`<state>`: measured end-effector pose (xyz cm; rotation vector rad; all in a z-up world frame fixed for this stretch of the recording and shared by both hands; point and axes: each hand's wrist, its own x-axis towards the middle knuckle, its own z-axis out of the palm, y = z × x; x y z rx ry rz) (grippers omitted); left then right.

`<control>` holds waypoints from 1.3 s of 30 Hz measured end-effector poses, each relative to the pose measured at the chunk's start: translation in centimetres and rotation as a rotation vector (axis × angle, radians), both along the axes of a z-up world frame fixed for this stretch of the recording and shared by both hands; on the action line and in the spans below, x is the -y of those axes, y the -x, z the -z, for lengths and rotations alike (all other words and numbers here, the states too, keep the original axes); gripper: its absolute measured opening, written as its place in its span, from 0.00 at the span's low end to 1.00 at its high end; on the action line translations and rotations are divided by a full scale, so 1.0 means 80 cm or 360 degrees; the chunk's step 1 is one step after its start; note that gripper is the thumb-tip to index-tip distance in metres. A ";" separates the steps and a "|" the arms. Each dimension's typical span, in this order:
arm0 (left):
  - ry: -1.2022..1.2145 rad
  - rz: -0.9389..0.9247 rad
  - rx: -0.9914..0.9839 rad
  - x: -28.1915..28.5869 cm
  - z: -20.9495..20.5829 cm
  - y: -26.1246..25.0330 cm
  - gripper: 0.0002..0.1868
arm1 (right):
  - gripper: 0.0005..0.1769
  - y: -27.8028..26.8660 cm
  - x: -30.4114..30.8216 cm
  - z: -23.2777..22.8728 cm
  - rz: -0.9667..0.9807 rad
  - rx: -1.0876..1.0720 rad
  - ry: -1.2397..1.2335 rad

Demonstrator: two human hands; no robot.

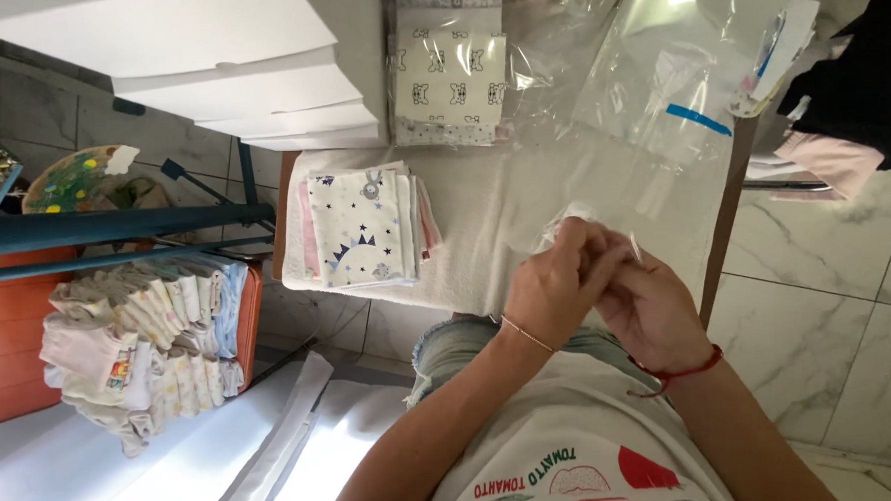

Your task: Packaging small fabric items into clear plastic bags

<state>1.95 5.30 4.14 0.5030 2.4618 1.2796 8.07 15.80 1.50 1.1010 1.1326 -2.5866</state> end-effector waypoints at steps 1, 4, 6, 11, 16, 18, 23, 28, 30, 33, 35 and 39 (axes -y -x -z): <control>0.0000 0.0007 0.0005 -0.002 0.001 -0.002 0.13 | 0.18 -0.005 -0.003 0.011 0.0007 0.0005 0.0000; -0.0122 0.0060 0.0146 -0.003 0.002 -0.004 0.12 | 0.14 -0.011 -0.001 0.021 0.0099 -0.0141 0.0131; -0.0102 0.0077 0.0171 -0.004 -0.002 -0.001 0.13 | 0.14 -0.003 0.010 -0.008 0.0073 -0.0084 -0.0041; -0.0147 0.0118 0.0325 -0.003 0.000 -0.003 0.11 | 0.13 -0.032 0.000 0.041 0.0092 0.0081 0.0285; -0.0228 0.0305 0.0360 -0.011 0.005 -0.023 0.09 | 0.18 -0.023 0.002 0.045 0.0007 0.0088 0.0233; -0.0216 0.0373 0.0353 -0.012 -0.006 -0.023 0.11 | 0.17 -0.011 0.005 0.048 -0.0184 0.0107 -0.0157; -0.0031 0.0599 0.0186 -0.025 -0.018 -0.030 0.09 | 0.15 -0.017 -0.006 0.055 -0.0472 0.0141 -0.0734; -0.0153 0.0657 0.0314 -0.047 -0.011 -0.048 0.10 | 0.14 -0.007 -0.032 0.063 -0.0751 0.0181 -0.1323; -0.0033 0.0749 0.0092 -0.060 -0.013 -0.065 0.10 | 0.14 0.016 -0.042 0.068 -0.0942 0.0206 -0.1713; -0.0087 0.0937 0.0487 -0.055 -0.040 -0.060 0.10 | 0.14 0.034 -0.044 0.073 -0.1142 0.0224 -0.2104; -0.0071 0.1025 0.0546 -0.058 -0.036 -0.062 0.11 | 0.14 0.036 -0.047 0.077 -0.1249 0.0230 -0.2292; -0.0133 0.1132 0.0615 -0.063 -0.040 -0.072 0.09 | 0.15 0.041 -0.046 0.068 -0.1041 -0.0198 -0.2054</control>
